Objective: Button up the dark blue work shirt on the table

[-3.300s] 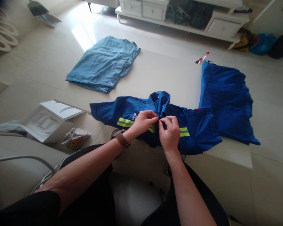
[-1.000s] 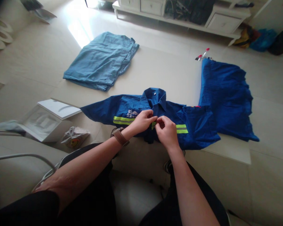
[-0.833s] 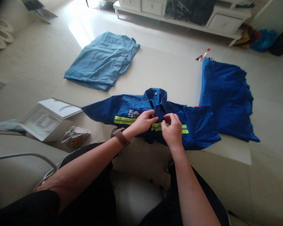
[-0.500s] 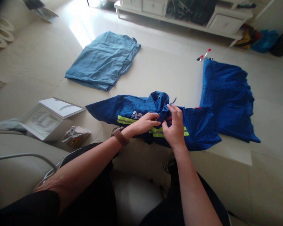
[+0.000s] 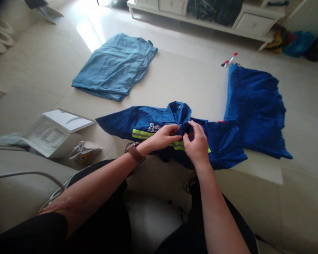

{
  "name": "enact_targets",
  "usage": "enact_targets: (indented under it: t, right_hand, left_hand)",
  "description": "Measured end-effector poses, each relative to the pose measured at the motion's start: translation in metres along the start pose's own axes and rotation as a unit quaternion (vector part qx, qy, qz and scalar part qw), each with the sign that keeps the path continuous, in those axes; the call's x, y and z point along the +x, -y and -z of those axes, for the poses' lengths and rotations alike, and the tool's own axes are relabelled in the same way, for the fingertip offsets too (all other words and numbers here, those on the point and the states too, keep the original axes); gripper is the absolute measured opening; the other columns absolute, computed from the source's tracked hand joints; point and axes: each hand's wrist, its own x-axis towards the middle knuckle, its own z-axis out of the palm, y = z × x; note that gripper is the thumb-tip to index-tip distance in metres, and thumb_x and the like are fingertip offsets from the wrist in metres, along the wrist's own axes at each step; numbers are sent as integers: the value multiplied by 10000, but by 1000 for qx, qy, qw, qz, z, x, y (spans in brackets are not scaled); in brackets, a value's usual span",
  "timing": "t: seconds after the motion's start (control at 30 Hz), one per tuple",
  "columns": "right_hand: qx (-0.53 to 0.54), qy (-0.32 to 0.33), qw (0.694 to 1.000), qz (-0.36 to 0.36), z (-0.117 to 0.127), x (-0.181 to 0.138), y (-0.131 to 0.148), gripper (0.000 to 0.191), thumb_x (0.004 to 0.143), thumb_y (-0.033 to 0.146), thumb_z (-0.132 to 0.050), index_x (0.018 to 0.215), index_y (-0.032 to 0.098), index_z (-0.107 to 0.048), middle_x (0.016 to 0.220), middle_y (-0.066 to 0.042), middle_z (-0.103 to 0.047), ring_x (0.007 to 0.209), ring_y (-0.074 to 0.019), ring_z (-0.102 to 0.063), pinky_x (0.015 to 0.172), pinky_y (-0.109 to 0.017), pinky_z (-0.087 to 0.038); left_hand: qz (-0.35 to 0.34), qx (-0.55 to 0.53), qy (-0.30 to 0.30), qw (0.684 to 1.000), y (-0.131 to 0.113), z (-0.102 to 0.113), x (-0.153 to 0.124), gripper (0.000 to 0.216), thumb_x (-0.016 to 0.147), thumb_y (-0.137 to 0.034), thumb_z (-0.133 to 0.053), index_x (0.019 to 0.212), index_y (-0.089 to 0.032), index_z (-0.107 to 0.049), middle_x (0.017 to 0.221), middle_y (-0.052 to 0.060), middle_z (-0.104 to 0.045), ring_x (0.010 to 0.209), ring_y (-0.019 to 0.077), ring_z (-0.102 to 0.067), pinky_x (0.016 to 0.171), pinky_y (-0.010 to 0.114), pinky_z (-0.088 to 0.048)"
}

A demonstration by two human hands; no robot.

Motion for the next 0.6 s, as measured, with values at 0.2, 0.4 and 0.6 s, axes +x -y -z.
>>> enact_targets:
  t: [0.2,0.4,0.6]
  right_hand:
    - [-21,-73,997,-12,8,-1,9,252,874,319,-570,1083,194,-635,1107,-131,-640,787,-217,-621,721,-375,-533]
    - [-92,149,983,-49,-4,-13,4,285,876,417,-630,655,238,-616,630,-32,-623,599,-207,-580,603,-319,-415]
    - [-140,244,959,-38,-25,-25,3,334,908,396,-600,618,232,-637,607,-44,-648,587,-216,-618,549,-291,-361]
  left_hand:
    - [9,-89,-68,994,-3,-1,4,176,808,-147,-629,941,-157,-514,898,1,-518,770,94,-492,721,220,-439]
    - [27,-107,-83,990,3,4,10,336,807,-120,-632,1135,-142,-562,1106,72,-587,880,107,-561,796,222,-485]
    - [10,-84,-90,992,2,4,9,354,796,-106,-643,1142,-134,-572,1131,96,-606,920,126,-584,837,242,-505]
